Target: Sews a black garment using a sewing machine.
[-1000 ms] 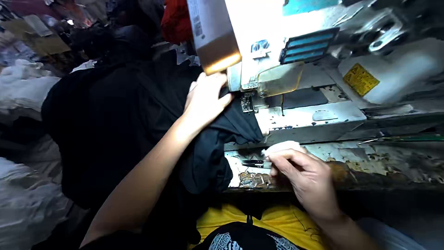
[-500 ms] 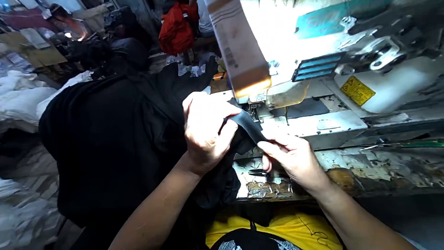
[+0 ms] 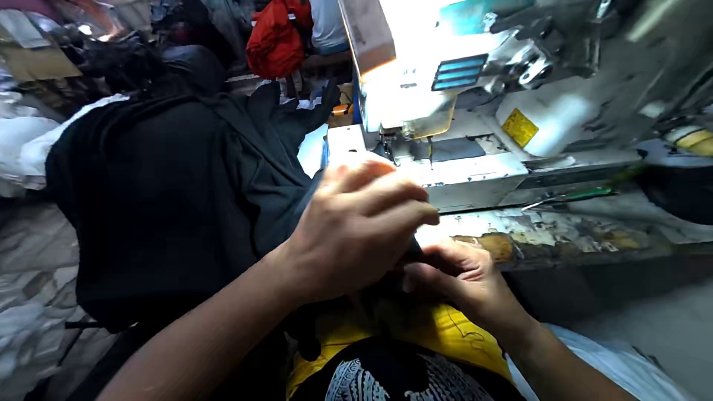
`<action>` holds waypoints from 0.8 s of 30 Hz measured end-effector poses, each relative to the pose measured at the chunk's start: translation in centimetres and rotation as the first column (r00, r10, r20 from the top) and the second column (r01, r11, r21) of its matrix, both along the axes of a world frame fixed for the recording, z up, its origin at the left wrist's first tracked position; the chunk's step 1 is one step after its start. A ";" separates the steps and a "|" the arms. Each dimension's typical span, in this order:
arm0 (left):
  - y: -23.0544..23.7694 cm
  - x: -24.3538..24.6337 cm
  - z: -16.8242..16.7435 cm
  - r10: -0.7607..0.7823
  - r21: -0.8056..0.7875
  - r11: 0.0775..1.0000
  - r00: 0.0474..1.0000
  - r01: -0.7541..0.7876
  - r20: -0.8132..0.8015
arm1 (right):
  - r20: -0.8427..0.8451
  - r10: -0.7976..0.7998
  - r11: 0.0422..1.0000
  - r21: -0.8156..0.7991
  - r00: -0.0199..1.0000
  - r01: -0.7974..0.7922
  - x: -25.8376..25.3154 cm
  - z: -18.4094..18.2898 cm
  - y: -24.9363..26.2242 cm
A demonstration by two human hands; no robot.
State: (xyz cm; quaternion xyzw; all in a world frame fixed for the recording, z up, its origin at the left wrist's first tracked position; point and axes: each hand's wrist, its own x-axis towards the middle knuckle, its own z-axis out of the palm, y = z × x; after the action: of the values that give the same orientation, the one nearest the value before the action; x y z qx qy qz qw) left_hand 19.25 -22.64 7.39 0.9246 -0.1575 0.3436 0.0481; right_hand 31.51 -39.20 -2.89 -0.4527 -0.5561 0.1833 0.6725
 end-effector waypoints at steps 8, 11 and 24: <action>6.0 3.3 2.1 0.182 0.416 0.909 0.874 0.025 -0.450 | 0.227 -0.243 0.954 -0.119 0.943 0.274 2.8 -4.4 4.3; 8.1 3.9 2.9 0.213 0.419 0.907 0.899 -0.037 -0.382 | 0.246 -0.292 0.948 -0.055 0.924 0.314 3.4 -4.2 5.4; 10.4 4.4 2.4 0.190 0.358 0.927 0.962 -0.110 -0.196 | 0.300 -0.379 0.925 0.098 0.875 0.367 5.0 -5.0 7.4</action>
State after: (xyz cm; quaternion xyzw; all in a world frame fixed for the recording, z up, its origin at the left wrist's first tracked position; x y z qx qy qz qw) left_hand 23.64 -12.19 9.79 0.9612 -0.1369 0.2053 -0.1229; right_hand 36.55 -31.84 -7.87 -0.5618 -0.5614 -0.0347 0.6066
